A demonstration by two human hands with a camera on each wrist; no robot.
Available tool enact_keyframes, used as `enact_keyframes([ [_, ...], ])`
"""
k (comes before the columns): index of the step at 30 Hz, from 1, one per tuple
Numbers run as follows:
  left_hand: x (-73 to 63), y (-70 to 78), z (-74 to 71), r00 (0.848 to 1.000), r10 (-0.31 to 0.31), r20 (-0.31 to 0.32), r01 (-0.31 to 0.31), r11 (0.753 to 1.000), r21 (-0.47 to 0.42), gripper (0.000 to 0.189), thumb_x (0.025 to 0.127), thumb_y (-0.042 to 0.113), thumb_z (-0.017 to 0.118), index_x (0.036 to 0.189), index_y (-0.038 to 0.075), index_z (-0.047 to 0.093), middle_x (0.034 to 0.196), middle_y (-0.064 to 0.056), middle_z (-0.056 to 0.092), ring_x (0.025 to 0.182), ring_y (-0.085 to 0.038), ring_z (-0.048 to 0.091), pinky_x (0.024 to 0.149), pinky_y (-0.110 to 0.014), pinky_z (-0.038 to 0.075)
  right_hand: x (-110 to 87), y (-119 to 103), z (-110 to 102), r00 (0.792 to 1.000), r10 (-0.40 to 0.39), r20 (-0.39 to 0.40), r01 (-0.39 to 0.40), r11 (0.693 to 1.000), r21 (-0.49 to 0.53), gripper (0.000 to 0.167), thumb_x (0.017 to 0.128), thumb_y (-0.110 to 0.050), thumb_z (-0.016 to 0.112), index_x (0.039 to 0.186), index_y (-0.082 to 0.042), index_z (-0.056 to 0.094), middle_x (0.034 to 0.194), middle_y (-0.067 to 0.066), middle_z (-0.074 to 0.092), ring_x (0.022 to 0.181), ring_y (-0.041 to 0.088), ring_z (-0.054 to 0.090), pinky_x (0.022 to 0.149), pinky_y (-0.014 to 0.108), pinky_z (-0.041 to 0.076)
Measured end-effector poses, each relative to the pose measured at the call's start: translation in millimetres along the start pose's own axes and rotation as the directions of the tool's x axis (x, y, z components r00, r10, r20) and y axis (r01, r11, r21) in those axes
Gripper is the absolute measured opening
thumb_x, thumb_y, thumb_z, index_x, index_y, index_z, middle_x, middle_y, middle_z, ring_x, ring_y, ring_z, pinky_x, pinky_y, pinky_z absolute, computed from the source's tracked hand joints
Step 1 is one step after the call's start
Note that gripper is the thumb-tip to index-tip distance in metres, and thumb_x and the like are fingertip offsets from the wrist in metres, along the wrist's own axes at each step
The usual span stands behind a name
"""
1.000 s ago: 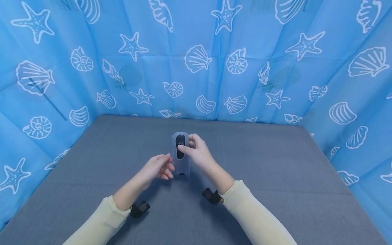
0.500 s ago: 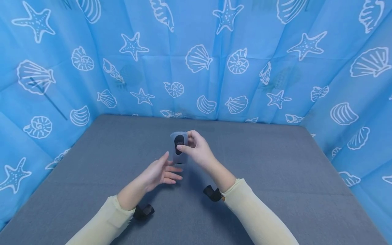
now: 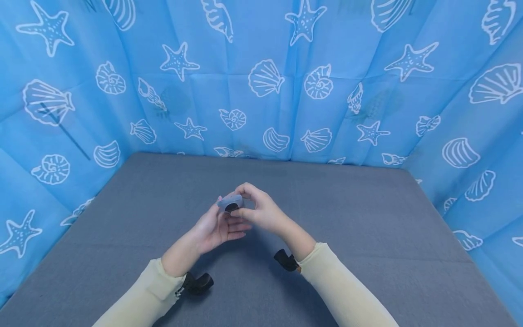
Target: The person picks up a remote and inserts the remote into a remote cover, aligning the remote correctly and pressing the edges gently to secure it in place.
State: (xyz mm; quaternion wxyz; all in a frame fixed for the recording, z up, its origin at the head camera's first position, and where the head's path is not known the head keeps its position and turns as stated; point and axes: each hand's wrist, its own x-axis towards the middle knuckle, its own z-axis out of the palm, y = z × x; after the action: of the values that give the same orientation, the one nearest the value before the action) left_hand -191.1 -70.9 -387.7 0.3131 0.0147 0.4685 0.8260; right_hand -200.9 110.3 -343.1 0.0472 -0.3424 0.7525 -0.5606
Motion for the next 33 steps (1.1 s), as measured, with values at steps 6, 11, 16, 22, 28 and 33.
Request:
enact_keyframes([
  [6, 0.5, 7.0, 4.4, 0.993, 0.072, -0.090, -0.082, 0.989, -0.124, 0.059, 0.108, 0.040, 0.013, 0.149, 0.000, 0.025, 0.131, -0.013, 0.058, 0.119, -0.022, 0.057, 0.101, -0.040, 0.042, -4.7, 3, 2, 0.997, -0.063, 0.044, 0.065, 0.997, -0.047, 0.027, 0.083, 0.015, 0.059, 0.103, -0.003, 0.055, 0.128, 0.019, 0.059, 0.130, 0.034, 0.045, 0.103, 0.055, 0.034],
  [11, 1.8, 11.3, 8.7, 0.969, 0.135, -0.207, -0.179, 0.961, -0.212, 0.055, 0.108, 0.026, 0.021, 0.153, -0.001, 0.005, 0.157, -0.019, 0.020, 0.142, -0.029, 0.025, 0.113, -0.041, 0.024, -8.9, 7, 6, 0.991, -0.125, 0.037, 0.129, 0.983, -0.132, 0.030, 0.080, 0.016, 0.065, 0.098, -0.006, 0.056, 0.132, 0.020, 0.053, 0.130, 0.038, 0.039, 0.098, 0.058, 0.036],
  [16, 1.9, 14.5, 10.3, 0.946, 0.187, -0.265, -0.255, 0.933, -0.254, 0.056, 0.107, 0.018, 0.024, 0.153, -0.002, -0.001, 0.156, -0.023, 0.020, 0.142, -0.031, 0.024, 0.114, -0.040, 0.022, -12.3, 13, 10, 0.992, -0.123, 0.028, 0.126, 0.979, -0.163, 0.029, 0.081, 0.013, 0.065, 0.096, -0.009, 0.056, 0.137, 0.019, 0.047, 0.133, 0.039, 0.033, 0.100, 0.063, 0.031],
  [22, 0.2, 19.0, 10.2, 0.941, 0.194, -0.278, -0.271, 0.923, -0.272, 0.055, 0.107, 0.015, 0.025, 0.153, -0.002, 0.000, 0.155, -0.025, 0.022, 0.142, -0.032, 0.025, 0.113, -0.042, 0.023, -15.4, 17, 14, 0.993, -0.118, 0.022, 0.120, 0.981, -0.155, 0.028, 0.082, 0.012, 0.066, 0.098, -0.009, 0.056, 0.143, 0.020, 0.041, 0.135, 0.040, 0.029, 0.101, 0.065, 0.030],
  [28, -1.6, 23.1, 9.2, 0.933, 0.221, -0.283, -0.299, 0.915, -0.271, 0.053, 0.107, 0.014, 0.024, 0.152, -0.003, 0.002, 0.152, -0.028, 0.027, 0.140, -0.036, 0.030, 0.113, -0.044, 0.023, -16.2, 21, 16, 0.991, -0.131, 0.027, 0.134, 0.975, -0.176, 0.029, 0.081, 0.013, 0.066, 0.099, -0.008, 0.060, 0.147, 0.019, 0.036, 0.136, 0.039, 0.028, 0.102, 0.064, 0.030],
  [33, -4.6, 25.9, 8.7, 0.921, 0.241, -0.305, -0.318, 0.919, -0.234, 0.055, 0.107, 0.017, 0.027, 0.153, 0.000, 0.002, 0.147, -0.029, 0.034, 0.136, -0.038, 0.036, 0.112, -0.047, 0.024, -17.7, 24, 16, 0.988, -0.149, 0.025, 0.151, 0.970, -0.191, 0.029, 0.080, 0.013, 0.066, 0.102, -0.006, 0.064, 0.148, 0.019, 0.035, 0.136, 0.039, 0.028, 0.103, 0.064, 0.029],
])
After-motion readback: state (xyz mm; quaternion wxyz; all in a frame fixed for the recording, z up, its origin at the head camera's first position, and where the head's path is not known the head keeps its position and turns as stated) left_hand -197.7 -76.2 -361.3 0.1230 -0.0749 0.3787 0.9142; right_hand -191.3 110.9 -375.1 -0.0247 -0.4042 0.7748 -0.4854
